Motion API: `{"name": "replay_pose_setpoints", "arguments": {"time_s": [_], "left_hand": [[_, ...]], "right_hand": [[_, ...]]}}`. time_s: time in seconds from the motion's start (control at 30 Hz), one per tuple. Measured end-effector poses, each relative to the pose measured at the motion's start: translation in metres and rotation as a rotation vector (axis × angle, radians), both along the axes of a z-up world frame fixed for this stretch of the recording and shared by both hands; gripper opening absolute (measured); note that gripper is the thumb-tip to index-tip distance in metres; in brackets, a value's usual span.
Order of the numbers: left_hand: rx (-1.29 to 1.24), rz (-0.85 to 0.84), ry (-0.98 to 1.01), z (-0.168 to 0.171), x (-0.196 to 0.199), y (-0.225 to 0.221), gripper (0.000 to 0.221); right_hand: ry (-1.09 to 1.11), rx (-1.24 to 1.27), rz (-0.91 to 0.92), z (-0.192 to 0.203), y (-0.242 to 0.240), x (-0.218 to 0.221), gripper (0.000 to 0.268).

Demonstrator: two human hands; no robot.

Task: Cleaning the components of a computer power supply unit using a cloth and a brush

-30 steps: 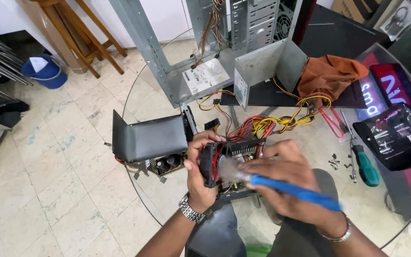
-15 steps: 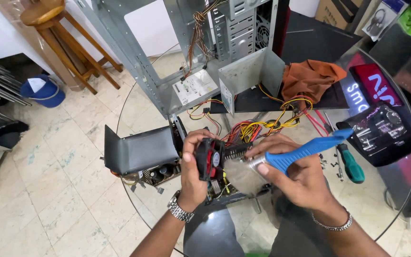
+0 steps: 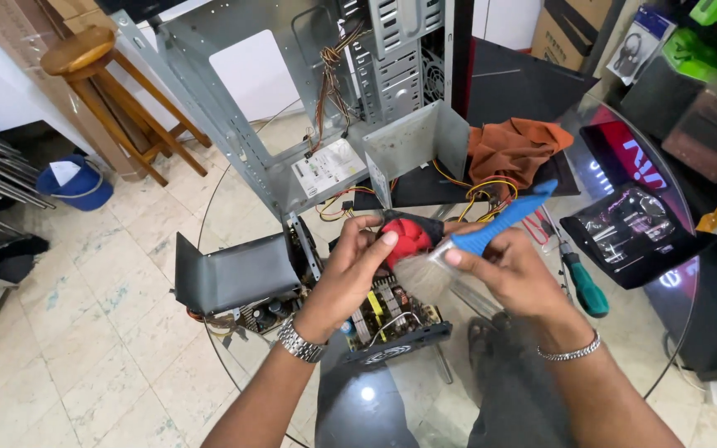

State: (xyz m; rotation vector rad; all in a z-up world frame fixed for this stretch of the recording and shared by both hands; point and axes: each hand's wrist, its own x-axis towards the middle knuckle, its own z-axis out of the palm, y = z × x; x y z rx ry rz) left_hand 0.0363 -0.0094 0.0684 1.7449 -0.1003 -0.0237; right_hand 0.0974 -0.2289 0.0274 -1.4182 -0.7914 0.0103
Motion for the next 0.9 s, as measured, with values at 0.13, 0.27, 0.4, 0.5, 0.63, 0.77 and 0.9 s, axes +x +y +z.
{"name": "replay_pose_setpoints", "arguments": {"time_s": [0.13, 0.27, 0.4, 0.5, 0.63, 0.77, 0.9], "left_hand": [[-0.231, 0.103, -0.139, -0.011, 0.003, -0.007, 0.031], [-0.457, 0.124, -0.24, -0.028, 0.001, -0.02, 0.024], [-0.512, 0.007, -0.343, -0.047, 0.002, -0.017, 0.02], [-0.469, 0.046, -0.33, -0.064, 0.004, -0.008, 0.035], [-0.616, -0.073, -0.339, -0.041, -0.005, -0.012, 0.065], [-0.388, 0.063, -0.421, -0.031, -0.01, -0.014, 0.079], [-0.357, 0.072, -0.354, -0.034, -0.012, -0.009, 0.092]], "right_hand": [[0.35, 0.232, 0.035, 0.022, 0.005, -0.01, 0.014], [0.22, 0.198, 0.087, 0.008, 0.006, -0.007, 0.015], [-0.066, 0.015, 0.059, 0.026, -0.003, -0.013, 0.015], [-0.324, -0.178, -0.057, 0.043, -0.006, -0.026, 0.019], [-0.737, -0.437, -0.186, 0.05, 0.002, -0.049, 0.027], [-0.89, -0.631, -0.212, 0.041, 0.024, -0.066, 0.029], [-0.356, -0.306, -0.003, 0.038, 0.034, -0.064, 0.021]]}}
